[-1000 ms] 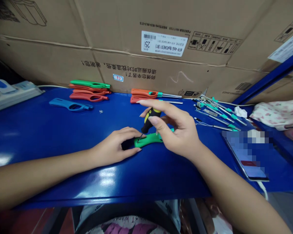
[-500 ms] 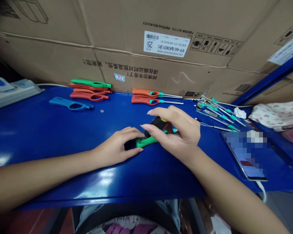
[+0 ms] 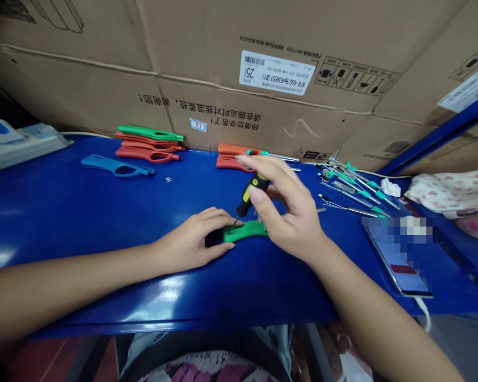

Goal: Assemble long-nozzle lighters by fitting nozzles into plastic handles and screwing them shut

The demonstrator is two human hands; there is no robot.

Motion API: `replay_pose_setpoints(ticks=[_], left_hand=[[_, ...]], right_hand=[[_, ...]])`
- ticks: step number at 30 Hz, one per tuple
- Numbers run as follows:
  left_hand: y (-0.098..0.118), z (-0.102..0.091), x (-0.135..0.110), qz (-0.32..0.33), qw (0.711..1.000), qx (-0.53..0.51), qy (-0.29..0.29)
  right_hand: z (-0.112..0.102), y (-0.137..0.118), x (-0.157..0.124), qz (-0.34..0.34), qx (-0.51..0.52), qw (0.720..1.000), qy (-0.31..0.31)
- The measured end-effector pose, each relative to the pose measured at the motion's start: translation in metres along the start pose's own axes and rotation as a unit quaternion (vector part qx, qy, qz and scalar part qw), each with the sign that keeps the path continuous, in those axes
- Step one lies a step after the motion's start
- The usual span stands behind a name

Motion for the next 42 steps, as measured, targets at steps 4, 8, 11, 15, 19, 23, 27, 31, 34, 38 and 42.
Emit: replay_pose_setpoints(ticks=[4,8,11,15,19,23,27,31,34,38,42], left_hand=[[-0.002,0.001,0.000,0.003,1.000,-0.008,0.000],[-0.002,0.001,0.000,0.003,1.000,-0.007,-0.002],[-0.002,0.001,0.000,0.004,1.000,-0.004,-0.001],[-0.002,0.001,-0.001,0.008,1.000,-0.001,0.000],[-0.002,0.002,-0.001,0.006,1.000,-0.003,0.000],[-0.002,0.002,0.000,0.010,1.000,0.001,0.000],[0.000,0.001,0.000,0.015,1.000,0.007,0.006],[0.001,0.001,0.001,0.008,1.000,0.011,0.002],[0.002,0.001,0.001,0.011,1.000,0.013,0.007],[0.002,0.001,0.001,0.015,1.000,0.014,0.006],[0.001,0.002,0.000,0.020,1.000,0.011,0.009]], right_hand=[[0.004,0.004,0.000,0.092,0.114,0.987,-0.059],[0.000,0.007,0.000,0.015,0.022,0.998,0.063],[-0.003,0.007,0.000,-0.006,-0.013,0.998,0.060],[-0.001,0.003,0.001,0.073,0.062,0.994,-0.060],[-0.003,-0.005,0.002,-0.006,-0.013,1.000,0.027],[-0.003,-0.006,0.000,0.012,-0.029,0.999,-0.016],[-0.006,-0.007,0.001,0.026,0.029,0.997,-0.062],[-0.013,-0.017,0.003,-0.162,-0.092,0.982,-0.013],[-0.012,-0.017,0.002,-0.109,-0.089,0.989,-0.045],[-0.008,-0.010,0.002,0.004,0.007,0.998,-0.054],[-0.011,-0.010,0.006,-0.087,-0.070,0.994,-0.011]])
Point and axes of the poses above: each hand's wrist, its own x-axis towards the middle knuckle, its own z-axis out of the palm, y = z × x, the point moved 2 cm from there along x, towards the middle knuckle, and after that the axes turned 5 degrees about y, right-handed, at the moved point
